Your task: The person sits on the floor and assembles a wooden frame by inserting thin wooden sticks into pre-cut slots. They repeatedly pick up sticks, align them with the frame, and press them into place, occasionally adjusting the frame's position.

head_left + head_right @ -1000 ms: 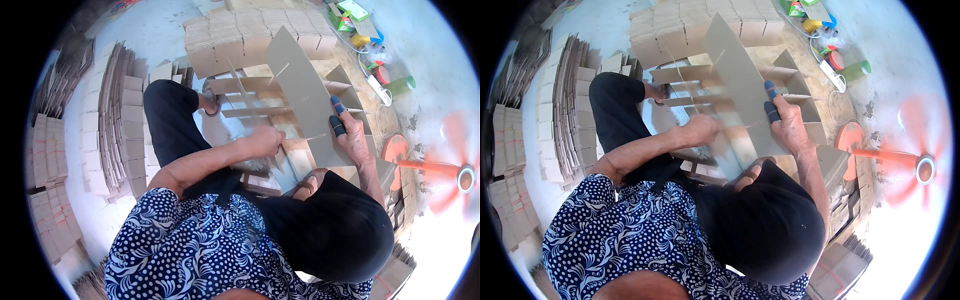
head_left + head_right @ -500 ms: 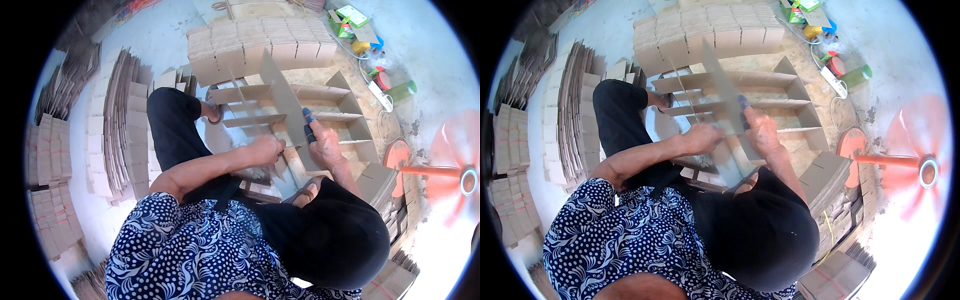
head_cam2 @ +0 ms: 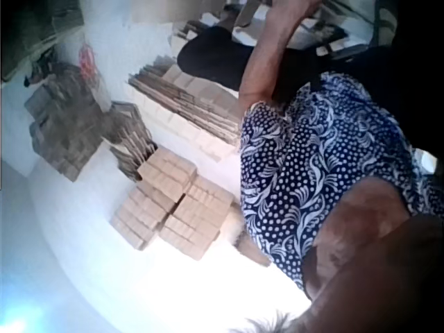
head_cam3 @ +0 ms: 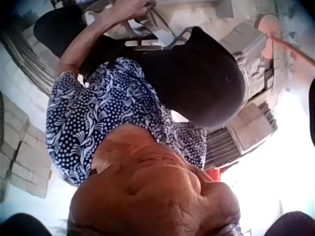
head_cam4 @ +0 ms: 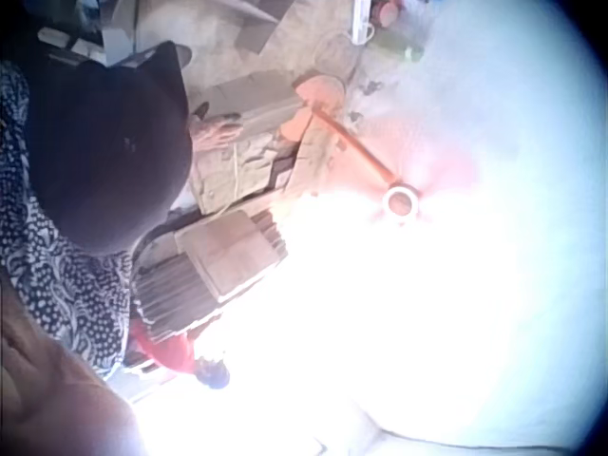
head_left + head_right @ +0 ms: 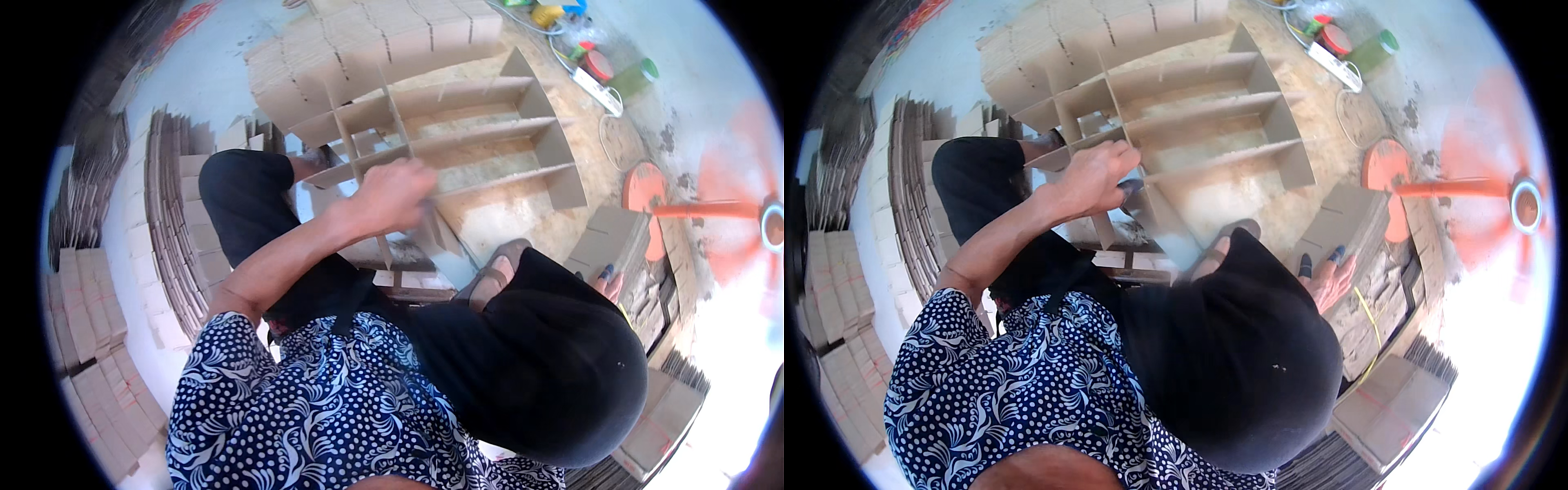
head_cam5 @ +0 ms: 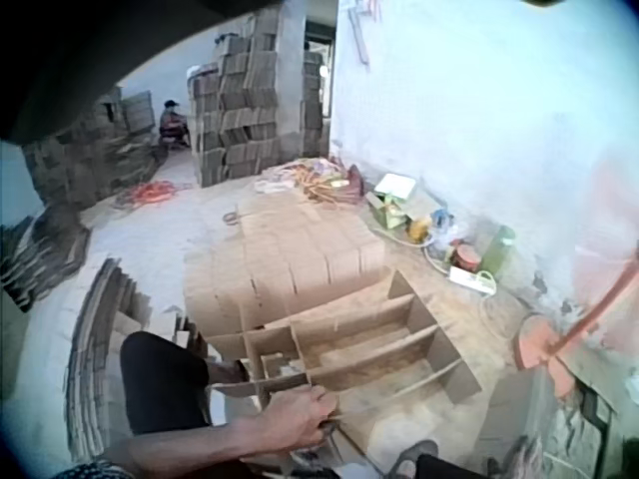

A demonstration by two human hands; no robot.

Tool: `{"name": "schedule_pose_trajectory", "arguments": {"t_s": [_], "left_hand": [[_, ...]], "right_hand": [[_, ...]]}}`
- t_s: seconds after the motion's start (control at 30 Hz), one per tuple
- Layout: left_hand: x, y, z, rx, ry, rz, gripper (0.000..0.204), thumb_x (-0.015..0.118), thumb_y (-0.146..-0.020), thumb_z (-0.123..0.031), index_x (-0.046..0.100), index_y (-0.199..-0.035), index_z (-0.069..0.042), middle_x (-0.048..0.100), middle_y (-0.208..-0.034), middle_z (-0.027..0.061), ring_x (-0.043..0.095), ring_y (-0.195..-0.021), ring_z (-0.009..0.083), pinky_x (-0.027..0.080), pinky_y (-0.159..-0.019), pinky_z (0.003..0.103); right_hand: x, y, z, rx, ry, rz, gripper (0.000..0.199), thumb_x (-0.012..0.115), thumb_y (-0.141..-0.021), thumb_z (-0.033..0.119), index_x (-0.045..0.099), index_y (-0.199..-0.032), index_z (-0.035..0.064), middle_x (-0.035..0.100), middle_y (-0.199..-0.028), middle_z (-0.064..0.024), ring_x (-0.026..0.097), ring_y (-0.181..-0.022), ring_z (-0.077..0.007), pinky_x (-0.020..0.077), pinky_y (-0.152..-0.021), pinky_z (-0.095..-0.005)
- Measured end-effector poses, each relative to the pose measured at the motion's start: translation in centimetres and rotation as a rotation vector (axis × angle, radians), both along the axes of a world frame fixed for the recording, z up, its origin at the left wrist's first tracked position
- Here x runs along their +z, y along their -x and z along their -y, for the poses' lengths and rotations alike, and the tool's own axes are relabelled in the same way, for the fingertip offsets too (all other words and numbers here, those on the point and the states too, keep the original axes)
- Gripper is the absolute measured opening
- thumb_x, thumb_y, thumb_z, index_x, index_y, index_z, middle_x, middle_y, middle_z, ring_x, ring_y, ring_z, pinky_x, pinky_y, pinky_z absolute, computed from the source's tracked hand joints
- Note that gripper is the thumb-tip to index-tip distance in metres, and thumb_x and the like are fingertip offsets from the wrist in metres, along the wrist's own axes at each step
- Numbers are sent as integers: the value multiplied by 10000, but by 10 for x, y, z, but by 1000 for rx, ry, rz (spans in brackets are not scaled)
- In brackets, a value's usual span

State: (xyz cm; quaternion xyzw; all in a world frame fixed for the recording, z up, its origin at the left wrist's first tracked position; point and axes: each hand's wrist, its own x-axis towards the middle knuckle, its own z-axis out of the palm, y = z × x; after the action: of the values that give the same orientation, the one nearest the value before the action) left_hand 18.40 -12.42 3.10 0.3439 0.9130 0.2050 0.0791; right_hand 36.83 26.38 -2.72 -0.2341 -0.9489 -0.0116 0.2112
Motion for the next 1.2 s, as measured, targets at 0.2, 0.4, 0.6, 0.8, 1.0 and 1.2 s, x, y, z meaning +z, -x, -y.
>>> {"name": "schedule_pose_trajectory", "arguments": {"t_s": [0.2, 0.4, 0.6, 0.8, 1.0, 1.2], "left_hand": [[-23, 16, -46, -24, 198, 217, 238, 628, -775, -149, 587, -954, 2, 606, -936, 210, 597, -925, 393, 488, -751, 479], [-50, 7, -33, -21, 60, 136, 170, 599, -718, -84, 585, -870, -10, 606, -912, 197, 596, -901, 390, 490, -730, 467], [-66, 13, -48, -8, -10, 104, 154, 590, -695, -65, 579, -843, -26, 605, -885, 194, 601, -854, 391, 487, -705, 474], [-58, 19, -58, 57, 10, 118, 163, 598, -701, -99, 588, -849, -33, 619, -843, 182, 616, -808, 392, 494, -676, 484], [-69, 22, -60, 29, -77, 61, 214, 630, -638, -72, 612, -846, -25, 631, -825, 170, 637, -768, 365, 506, -645, 463], [-85, 31, -68, -2, -131, 114, 226, 627, -643, -75, 620, -864, -25, 637, -842, 163, 639, -789, 358, 508, -658, 462]], "right_hand": [[23, -41, -38, -273, 572, -48, 367, 587, -860, 70, 517, -1217, 20, 537, -1134, -167, 506, -1036, -241, 435, -869, -341], [105, 6, -12, 32, 561, -325, 269, 499, -933, 36, 519, -1198, -6, 634, -1006, -123, 584, -903, -164, 474, -793, -280], [87, 106, 36, 572, 438, -139, 432, 542, -906, 12, 450, -1328, -1, 619, -1150, -202, 641, -988, -254, 497, -813, -314], [128, 170, 71, 706, 511, 76, 535, 511, -916, -6, 352, -1424, 45, 634, -1132, -192, 638, -936, -177, 484, -818, -274], [133, 193, 111, 816, 629, 186, 587, 516, -867, -61, 368, -1422, 61, 599, -1192, -173, 576, -1092, -194, 432, -939, -289], [110, 221, 116, 787, 542, 385, 646, 526, -812, -88, 402, -1413, 112, 635, -1098, -146, 612, -987, -203, 438, -924, -291]]}}
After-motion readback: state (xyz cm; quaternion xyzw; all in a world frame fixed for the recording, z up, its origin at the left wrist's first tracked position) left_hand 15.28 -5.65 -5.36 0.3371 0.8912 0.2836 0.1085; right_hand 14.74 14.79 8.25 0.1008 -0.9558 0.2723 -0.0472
